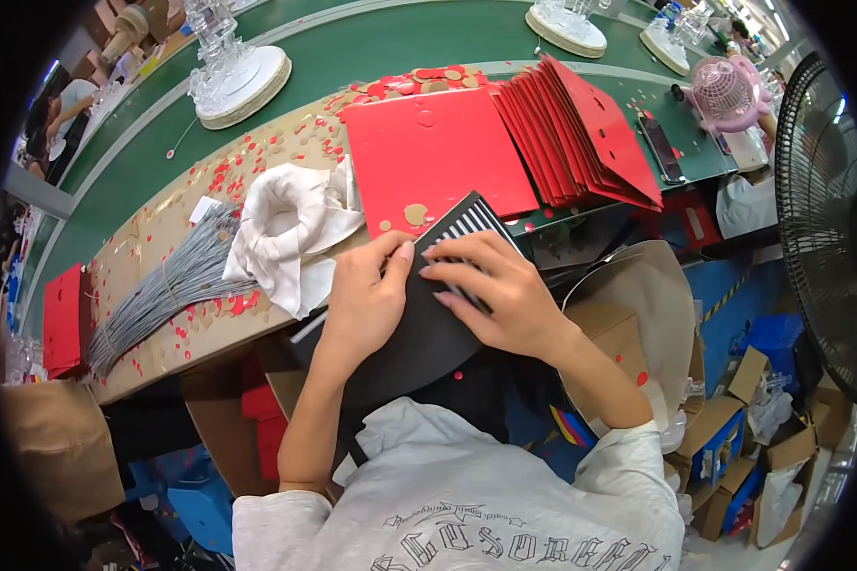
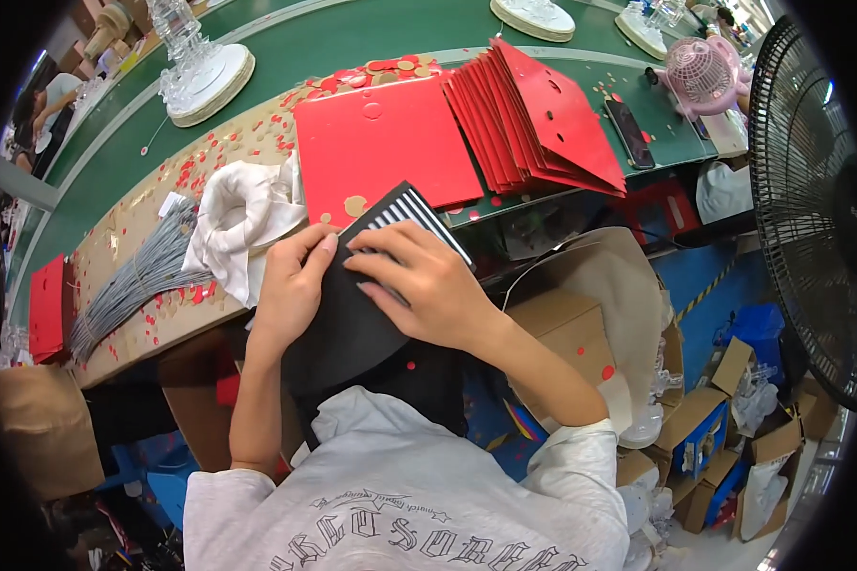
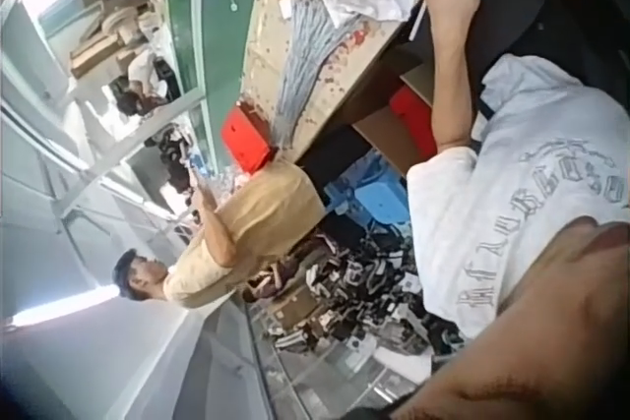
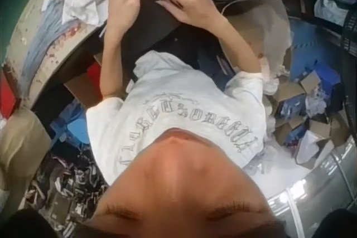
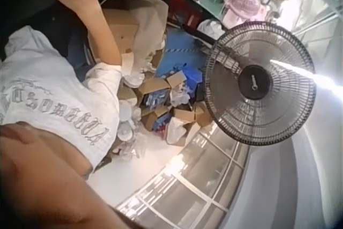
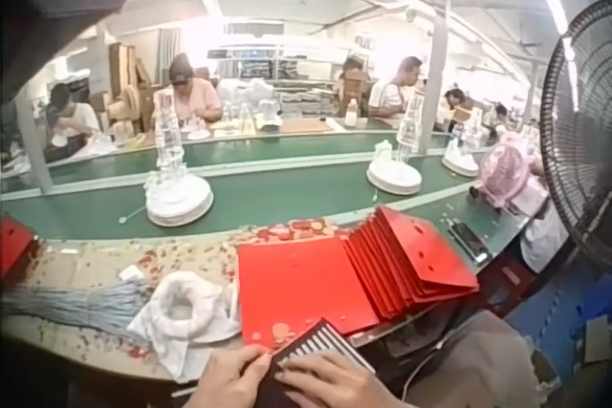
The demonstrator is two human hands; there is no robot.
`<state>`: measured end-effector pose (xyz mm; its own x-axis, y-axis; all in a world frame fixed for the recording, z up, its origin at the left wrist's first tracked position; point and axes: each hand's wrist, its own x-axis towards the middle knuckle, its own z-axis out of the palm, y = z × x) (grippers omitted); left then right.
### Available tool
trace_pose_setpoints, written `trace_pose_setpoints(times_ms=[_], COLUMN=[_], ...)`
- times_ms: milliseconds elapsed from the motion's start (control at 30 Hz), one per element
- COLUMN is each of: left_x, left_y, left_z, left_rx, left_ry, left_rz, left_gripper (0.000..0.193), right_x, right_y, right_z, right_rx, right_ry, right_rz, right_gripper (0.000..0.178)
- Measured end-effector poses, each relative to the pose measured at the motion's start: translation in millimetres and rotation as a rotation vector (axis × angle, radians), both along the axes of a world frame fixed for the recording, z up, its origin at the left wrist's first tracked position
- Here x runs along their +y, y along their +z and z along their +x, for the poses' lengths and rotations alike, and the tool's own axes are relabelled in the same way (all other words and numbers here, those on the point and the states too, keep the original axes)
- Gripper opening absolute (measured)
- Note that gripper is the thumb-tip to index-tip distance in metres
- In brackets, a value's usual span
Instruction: Assembling light fixture components on a production line.
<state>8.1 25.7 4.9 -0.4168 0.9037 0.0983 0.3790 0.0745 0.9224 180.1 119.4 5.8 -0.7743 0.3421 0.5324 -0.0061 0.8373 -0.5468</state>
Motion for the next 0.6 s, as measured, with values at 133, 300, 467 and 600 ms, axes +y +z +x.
trace_pose_setpoints(times_ms=[133, 300, 467, 600], left_x=[-7.1, -11.2, -15.4, -15.3], left_y=[-3.8, -0.2, -2.4, -0.3], left_z=[-1.0, -2.4, -1.4, 0.9], left_rx=[-0.212, -0.128, -0.068, 0.028], left_ry=[-0.032, -0.036, -0.036, -0.035], left_rz=[0.028, -0.057, -0.101, -0.116], left_gripper=[0.019, 0.017, 0.017, 0.016], right_x=[-3.5, -9.5, -9.9, -11.6], right_y=[-5.2, -18.0, -28.6, -29.5], right_z=[-4.9, -8.6, -8.3, -9.9], right_rx=[0.076, 0.157, 0.166, 0.147], right_ry=[-0.073, -0.118, -0.1, -0.095], right_rz=[0.035, 0.047, 0.045, 0.012], right_gripper=[0.028, 0.034, 0.027, 0.026])
